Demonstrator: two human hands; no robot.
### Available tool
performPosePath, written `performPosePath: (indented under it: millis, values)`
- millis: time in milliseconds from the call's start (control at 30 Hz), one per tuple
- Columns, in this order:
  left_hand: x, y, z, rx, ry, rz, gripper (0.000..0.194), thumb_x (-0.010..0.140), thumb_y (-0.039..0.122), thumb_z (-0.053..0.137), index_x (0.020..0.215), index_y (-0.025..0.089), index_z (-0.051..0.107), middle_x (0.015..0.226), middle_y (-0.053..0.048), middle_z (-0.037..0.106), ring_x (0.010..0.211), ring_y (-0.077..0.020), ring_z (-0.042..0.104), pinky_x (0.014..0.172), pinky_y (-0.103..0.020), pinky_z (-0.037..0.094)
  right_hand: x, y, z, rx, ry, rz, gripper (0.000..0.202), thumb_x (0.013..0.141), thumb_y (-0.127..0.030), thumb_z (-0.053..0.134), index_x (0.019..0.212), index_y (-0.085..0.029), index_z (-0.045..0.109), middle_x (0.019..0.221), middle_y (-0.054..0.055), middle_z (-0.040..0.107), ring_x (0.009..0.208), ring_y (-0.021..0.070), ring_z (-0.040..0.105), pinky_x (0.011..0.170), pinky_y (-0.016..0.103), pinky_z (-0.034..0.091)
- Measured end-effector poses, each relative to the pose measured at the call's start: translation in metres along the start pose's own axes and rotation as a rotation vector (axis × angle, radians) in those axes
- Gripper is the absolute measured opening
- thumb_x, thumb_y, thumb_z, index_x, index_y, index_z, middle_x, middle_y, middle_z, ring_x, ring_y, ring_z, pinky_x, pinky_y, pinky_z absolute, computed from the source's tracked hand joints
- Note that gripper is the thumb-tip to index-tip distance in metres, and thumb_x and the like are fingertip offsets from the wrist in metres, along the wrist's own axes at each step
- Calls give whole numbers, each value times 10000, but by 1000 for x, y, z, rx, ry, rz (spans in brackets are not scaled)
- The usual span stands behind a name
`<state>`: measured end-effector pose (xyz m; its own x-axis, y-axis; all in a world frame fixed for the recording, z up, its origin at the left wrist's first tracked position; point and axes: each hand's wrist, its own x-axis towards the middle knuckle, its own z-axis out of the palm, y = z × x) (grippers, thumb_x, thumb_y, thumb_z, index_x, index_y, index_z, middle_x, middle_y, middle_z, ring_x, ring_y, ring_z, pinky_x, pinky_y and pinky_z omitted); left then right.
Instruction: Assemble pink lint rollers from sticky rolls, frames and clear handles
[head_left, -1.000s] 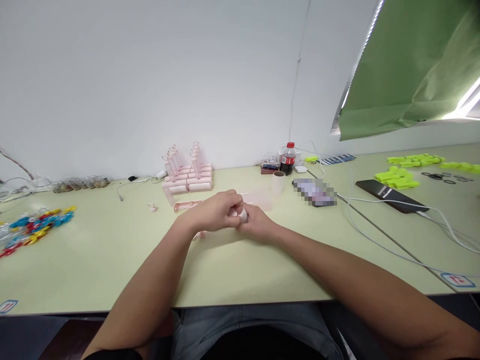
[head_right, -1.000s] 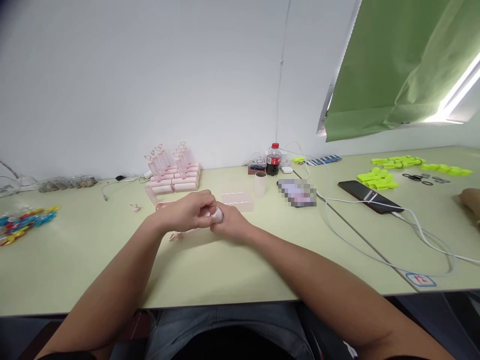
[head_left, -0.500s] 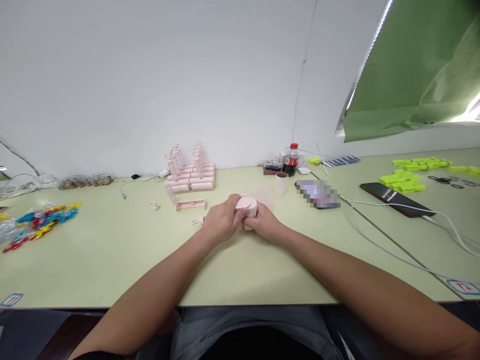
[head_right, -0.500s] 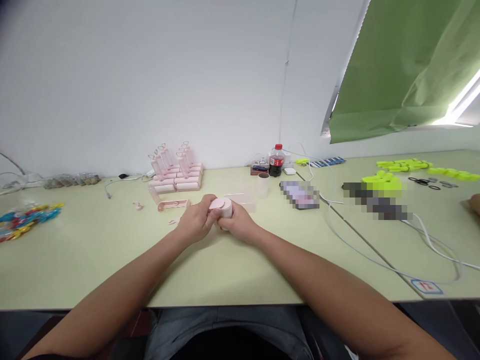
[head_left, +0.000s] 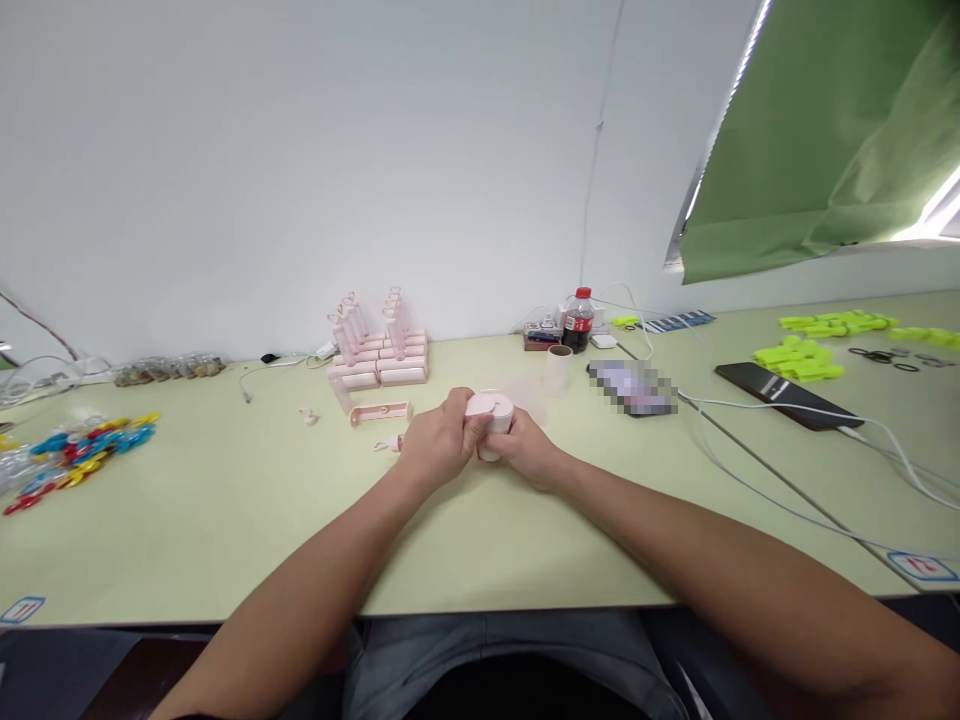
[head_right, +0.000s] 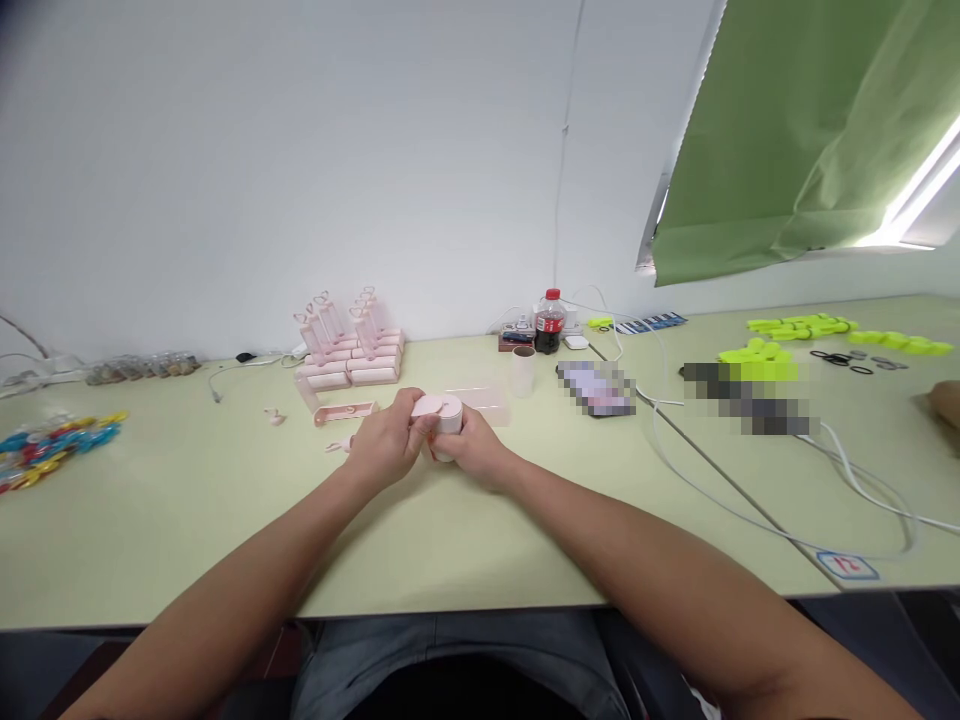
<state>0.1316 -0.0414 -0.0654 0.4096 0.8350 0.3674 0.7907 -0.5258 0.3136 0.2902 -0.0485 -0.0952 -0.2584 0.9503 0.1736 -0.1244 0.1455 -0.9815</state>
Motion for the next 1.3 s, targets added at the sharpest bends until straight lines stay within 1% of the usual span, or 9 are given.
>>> performPosePath:
  millis: [200,333,433,633,733,933,1033,1133,1300]
  values:
    - [13,-25,-14,-310,258,-176,418,987,569,241,1071,220,455,723,-23,621,654,-215,646,569,-292,434,8,-15,-23,283,281,-50,304,585,-215,632,864,-227,512,856,9,608,856,217,605,683,339,509]
    - [19,-37,-23,-501,-29,-320,423,955,620,283,1027,226,419,656,12,598,476,-174,587,452,-263,404,12,-25,-36,331,379,-8,391,592,-252,708,922,-229,500,883,14,605,829,211,618,618,331,528]
    - [19,-38,-16,-386,-235,-352,381,946,582,344,980,215,436,665,-14,626,529,-193,616,473,-269,392,11,-21,-32,203,383,29,374,606,-288,725,908,-205,519,867,26,613,785,199,606,561,302,507]
    - [18,-35,5,-77,-256,-294,403,923,545,384,742,209,515,751,-65,670,724,-239,637,553,-298,345,8,-8,-22,-157,281,22,262,696,-309,665,898,-195,542,804,-3,604,678,155,554,541,272,450]
    - [18,-35,9,-80,-290,-340,351,885,543,458,845,218,580,742,-50,681,713,-241,641,549,-294,340,8,-5,-23,-254,217,-24,264,718,-321,664,915,-196,540,835,-6,603,705,156,548,584,278,445]
    - [21,-40,9,-19,-206,-372,357,879,527,483,1003,215,604,718,-45,686,729,-251,639,552,-292,334,7,-3,-25,-394,142,-69,254,731,-310,650,933,-194,549,856,-11,600,772,169,545,673,294,427]
    - [22,-39,2,-86,-33,-296,334,915,483,453,902,203,634,749,-42,689,726,-221,626,579,-294,363,5,-5,-23,-486,111,-73,278,722,-274,640,984,-194,592,895,-5,627,808,178,553,694,292,419]
    - [19,-34,-5,-337,116,-96,343,936,466,450,883,195,653,817,-31,690,726,-170,619,621,-275,421,2,-8,-21,-615,68,-62,333,720,-257,640,1049,-205,633,933,1,662,833,191,576,702,291,415]
    - [14,-27,-10,-572,-19,155,313,842,465,638,1031,219,672,1015,-44,680,796,-148,629,680,-258,496,-1,-14,-21,-729,-16,-80,354,721,-236,649,1073,-218,673,960,7,695,849,198,614,714,288,427]
